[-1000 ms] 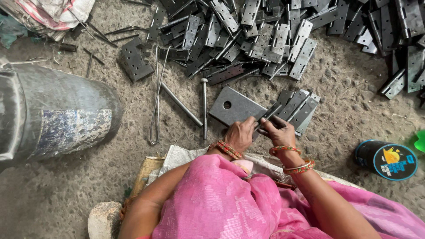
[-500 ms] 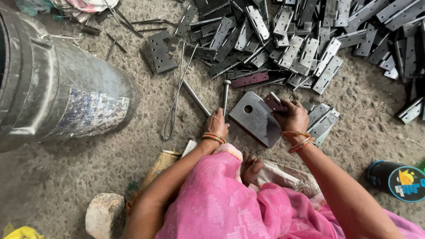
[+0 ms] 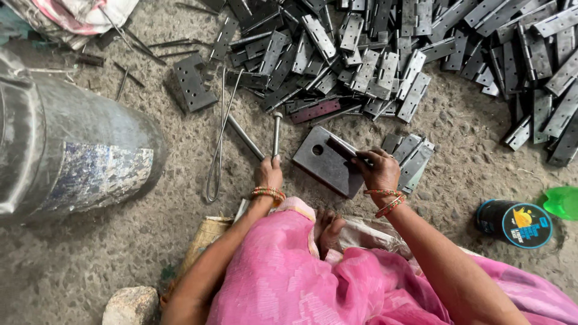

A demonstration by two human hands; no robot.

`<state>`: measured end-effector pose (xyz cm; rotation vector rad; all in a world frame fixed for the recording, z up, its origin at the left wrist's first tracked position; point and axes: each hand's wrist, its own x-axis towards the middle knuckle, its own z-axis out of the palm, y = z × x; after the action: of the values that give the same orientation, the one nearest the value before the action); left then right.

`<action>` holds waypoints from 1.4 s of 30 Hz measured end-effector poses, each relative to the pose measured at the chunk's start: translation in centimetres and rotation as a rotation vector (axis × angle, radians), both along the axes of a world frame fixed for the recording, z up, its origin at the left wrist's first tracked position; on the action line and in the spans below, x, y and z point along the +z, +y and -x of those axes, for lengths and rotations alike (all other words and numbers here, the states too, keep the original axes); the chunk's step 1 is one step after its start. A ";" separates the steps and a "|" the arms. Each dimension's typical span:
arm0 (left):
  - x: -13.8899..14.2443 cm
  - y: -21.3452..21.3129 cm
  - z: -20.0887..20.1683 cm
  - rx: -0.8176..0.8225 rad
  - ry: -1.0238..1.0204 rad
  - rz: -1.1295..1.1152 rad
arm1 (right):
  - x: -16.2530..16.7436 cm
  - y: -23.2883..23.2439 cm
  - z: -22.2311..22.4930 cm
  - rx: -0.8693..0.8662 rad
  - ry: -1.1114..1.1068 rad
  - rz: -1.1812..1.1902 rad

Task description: The person sits on the floor and assembles metal hinges by placing them on a metal block, inserting a pin, and striking it with a hammer. They handle multiple hinge components and pins, stacking the finished units.

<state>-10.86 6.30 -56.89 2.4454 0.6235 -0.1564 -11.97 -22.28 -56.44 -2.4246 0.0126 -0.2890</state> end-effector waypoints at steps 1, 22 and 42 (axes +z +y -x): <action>1.3 -0.6 0.0 -0.051 -0.126 0.052 | -0.1 0.2 -0.2 -0.013 -0.004 -0.007; 6.1 -4.3 0.3 -0.541 -0.209 -0.013 | -1.8 1.7 -1.3 -0.017 0.093 0.124; 5.1 -4.1 0.4 -0.557 -0.468 -0.011 | -1.6 2.3 -0.8 -0.003 0.039 0.116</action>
<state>-11.24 2.20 -51.76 2.4789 -0.2642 0.1977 -11.18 -20.02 -58.08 -2.5452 0.0176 -0.2500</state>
